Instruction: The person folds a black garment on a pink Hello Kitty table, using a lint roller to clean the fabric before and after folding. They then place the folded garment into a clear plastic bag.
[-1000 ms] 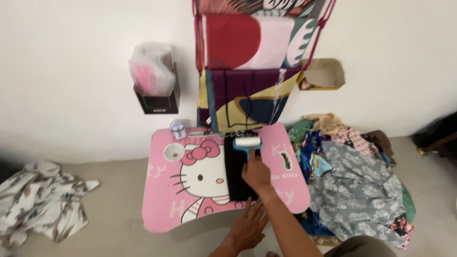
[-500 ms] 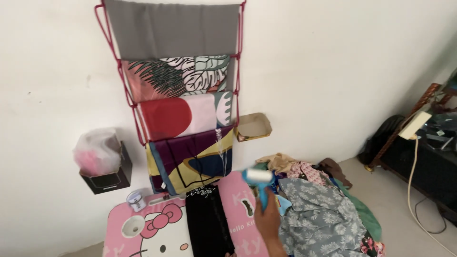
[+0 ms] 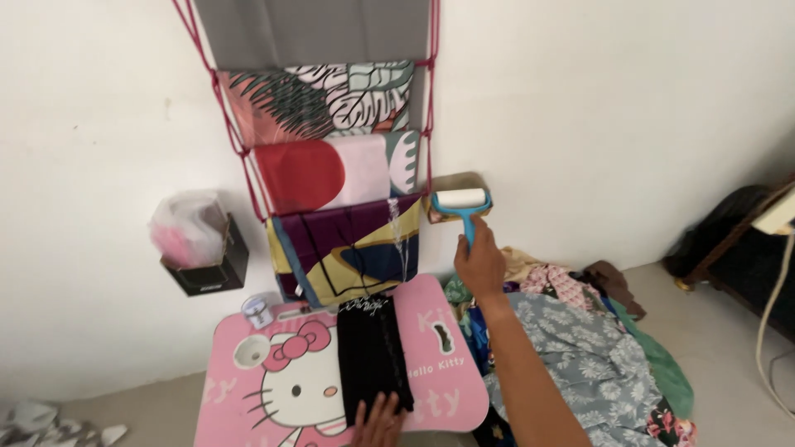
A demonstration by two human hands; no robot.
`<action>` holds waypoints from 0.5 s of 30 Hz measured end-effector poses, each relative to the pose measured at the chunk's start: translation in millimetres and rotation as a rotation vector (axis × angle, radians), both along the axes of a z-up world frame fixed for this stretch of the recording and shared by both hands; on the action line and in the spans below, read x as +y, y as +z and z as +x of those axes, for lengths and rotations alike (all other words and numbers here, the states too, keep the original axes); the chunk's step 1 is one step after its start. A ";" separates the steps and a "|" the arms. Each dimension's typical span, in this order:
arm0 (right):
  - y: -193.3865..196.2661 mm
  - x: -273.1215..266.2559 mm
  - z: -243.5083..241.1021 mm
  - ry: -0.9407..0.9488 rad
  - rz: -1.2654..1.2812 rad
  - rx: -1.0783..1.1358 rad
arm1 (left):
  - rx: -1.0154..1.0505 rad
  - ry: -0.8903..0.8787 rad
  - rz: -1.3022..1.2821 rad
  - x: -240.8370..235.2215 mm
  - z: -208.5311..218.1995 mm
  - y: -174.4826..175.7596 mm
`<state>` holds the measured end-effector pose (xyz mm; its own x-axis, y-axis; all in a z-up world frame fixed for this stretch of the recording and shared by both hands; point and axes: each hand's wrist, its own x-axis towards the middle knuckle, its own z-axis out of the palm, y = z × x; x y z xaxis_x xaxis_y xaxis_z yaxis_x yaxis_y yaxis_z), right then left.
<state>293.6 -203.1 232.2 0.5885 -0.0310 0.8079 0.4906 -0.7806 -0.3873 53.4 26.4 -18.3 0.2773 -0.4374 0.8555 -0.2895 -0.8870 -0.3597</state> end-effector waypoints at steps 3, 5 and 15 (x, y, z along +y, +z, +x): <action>3.5 -4.1 0.1 -0.004 -0.011 0.192 | 0.602 0.050 0.051 37.2 -13.5 1.2; 17.4 -5.3 -20.2 0.012 -0.049 0.046 | 0.729 0.049 0.040 52.1 -23.6 16.5; -100.2 60.7 -185.6 0.736 -0.736 0.400 | 0.589 -0.028 0.090 63.9 -57.1 26.2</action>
